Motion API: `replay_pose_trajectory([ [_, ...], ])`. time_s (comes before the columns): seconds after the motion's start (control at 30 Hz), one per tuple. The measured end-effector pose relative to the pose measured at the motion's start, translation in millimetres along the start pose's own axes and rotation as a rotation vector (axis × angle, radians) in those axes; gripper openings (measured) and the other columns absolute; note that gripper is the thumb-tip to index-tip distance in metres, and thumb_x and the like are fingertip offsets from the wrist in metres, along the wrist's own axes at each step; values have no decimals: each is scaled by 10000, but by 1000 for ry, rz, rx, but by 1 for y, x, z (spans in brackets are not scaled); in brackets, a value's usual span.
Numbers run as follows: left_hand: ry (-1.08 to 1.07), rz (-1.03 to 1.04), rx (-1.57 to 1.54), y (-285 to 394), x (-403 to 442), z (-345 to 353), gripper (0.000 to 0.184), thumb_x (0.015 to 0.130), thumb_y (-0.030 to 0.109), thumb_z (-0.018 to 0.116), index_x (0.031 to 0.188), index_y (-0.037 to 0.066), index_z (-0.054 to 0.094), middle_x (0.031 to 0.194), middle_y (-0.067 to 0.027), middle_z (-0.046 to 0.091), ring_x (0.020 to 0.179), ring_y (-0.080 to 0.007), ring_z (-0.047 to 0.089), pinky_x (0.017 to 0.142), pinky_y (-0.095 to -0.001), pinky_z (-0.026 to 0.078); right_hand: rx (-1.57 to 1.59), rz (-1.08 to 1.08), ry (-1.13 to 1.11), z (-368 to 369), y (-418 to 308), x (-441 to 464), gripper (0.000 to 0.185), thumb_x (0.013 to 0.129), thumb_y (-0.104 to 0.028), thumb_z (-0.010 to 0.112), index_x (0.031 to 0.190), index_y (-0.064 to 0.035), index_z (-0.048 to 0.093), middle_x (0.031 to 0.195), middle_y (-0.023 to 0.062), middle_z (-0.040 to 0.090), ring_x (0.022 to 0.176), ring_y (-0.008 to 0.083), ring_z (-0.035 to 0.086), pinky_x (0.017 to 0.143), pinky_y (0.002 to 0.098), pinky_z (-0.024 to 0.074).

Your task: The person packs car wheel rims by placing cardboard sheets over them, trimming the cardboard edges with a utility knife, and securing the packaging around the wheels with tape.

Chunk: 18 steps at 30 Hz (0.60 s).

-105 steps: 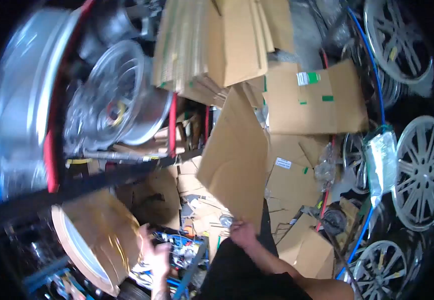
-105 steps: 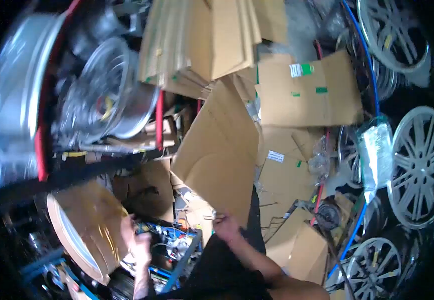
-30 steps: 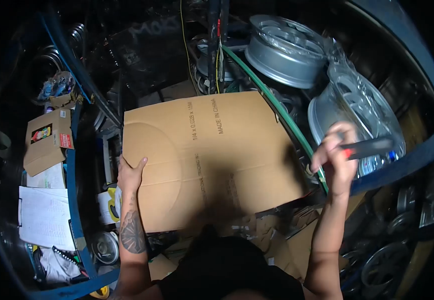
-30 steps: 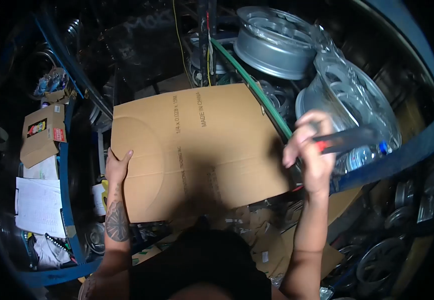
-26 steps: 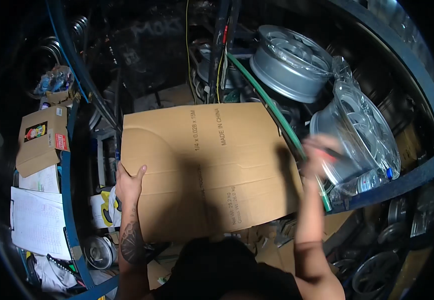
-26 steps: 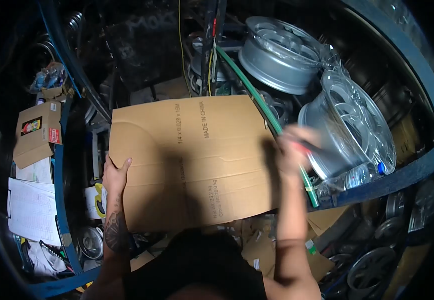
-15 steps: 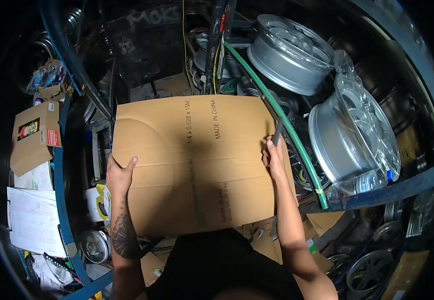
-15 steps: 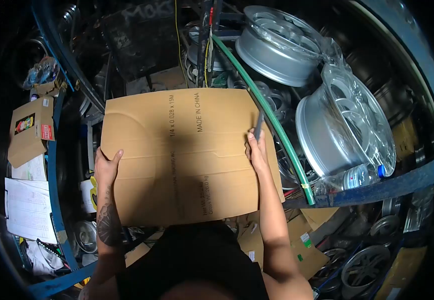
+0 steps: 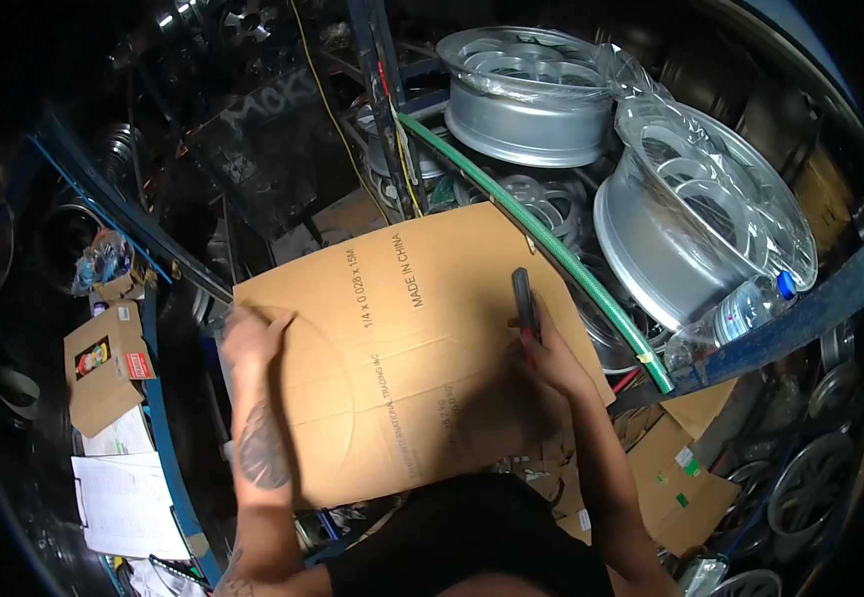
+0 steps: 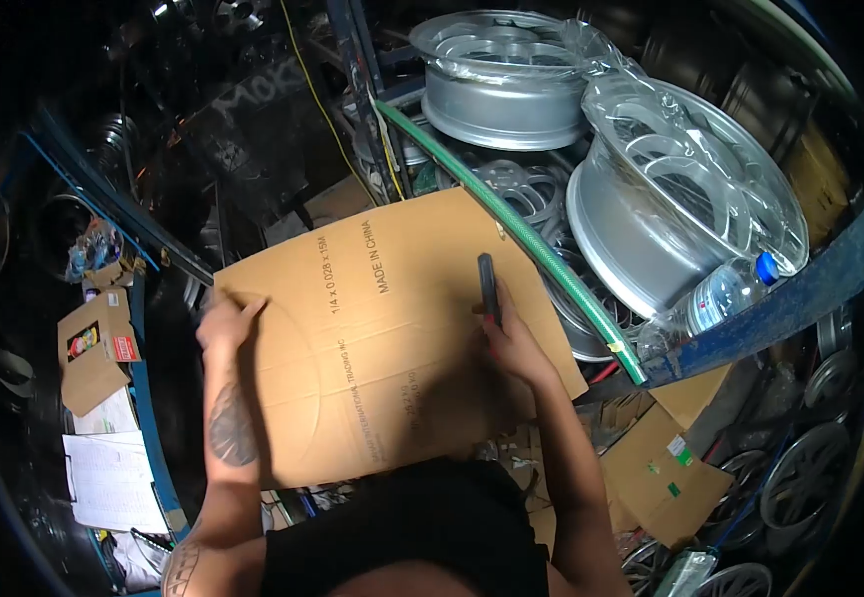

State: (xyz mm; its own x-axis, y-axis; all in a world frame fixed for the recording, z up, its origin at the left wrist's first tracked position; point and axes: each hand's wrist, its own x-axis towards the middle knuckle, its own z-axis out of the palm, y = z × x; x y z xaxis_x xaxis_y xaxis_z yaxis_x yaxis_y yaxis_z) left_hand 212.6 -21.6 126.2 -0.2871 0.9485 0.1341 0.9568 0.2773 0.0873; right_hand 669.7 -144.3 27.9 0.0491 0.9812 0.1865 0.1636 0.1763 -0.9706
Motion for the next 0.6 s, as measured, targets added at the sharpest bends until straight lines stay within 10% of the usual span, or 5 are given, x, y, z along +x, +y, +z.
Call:
replay_pose_trajectory([
  [0.03, -273, 39, 6, 51, 12, -16, 921, 873, 626, 707, 1459, -40, 460, 1348, -288, 621, 1231, -406, 630, 1017, -499, 512, -105, 42, 1, 6, -10, 6, 598, 1077, -148, 493, 1609, -69, 232, 1092, 197, 671, 722, 265, 685, 682, 414, 555],
  [0.2, 401, 792, -443, 219, 87, 112, 473, 919, 281, 626, 1283, -21, 627, 1252, -259, 673, 1182, -395, 637, 1014, -504, 485, -630, 109, 141, 49, -16, 92, 437, 1064, -207, 489, 1499, -180, 473, 914, 221, 727, 865, 435, 706, 826, 500, 558],
  [0.27, -39, 539, -427, 257, 86, 112, 393, 985, 310, 539, 1157, -4, 701, 1104, -243, 730, 1105, -379, 678, 1003, -491, 490, -795, 155, 151, 66, -23, 129, 426, 1054, -248, 496, 1478, -205, 497, 961, 237, 734, 897, 458, 702, 821, 537, 553],
  [0.6, -85, 524, -526, 255, 94, 133, 385, 1007, 412, 556, 1092, 93, 752, 1091, -181, 745, 1074, -388, 683, 996, -508, 464, -1202, 296, -51, 89, -51, 256, 330, 993, -160, 485, 1111, -22, 760, 1164, 233, 729, 1082, 395, 717, 952, 492, 571],
])
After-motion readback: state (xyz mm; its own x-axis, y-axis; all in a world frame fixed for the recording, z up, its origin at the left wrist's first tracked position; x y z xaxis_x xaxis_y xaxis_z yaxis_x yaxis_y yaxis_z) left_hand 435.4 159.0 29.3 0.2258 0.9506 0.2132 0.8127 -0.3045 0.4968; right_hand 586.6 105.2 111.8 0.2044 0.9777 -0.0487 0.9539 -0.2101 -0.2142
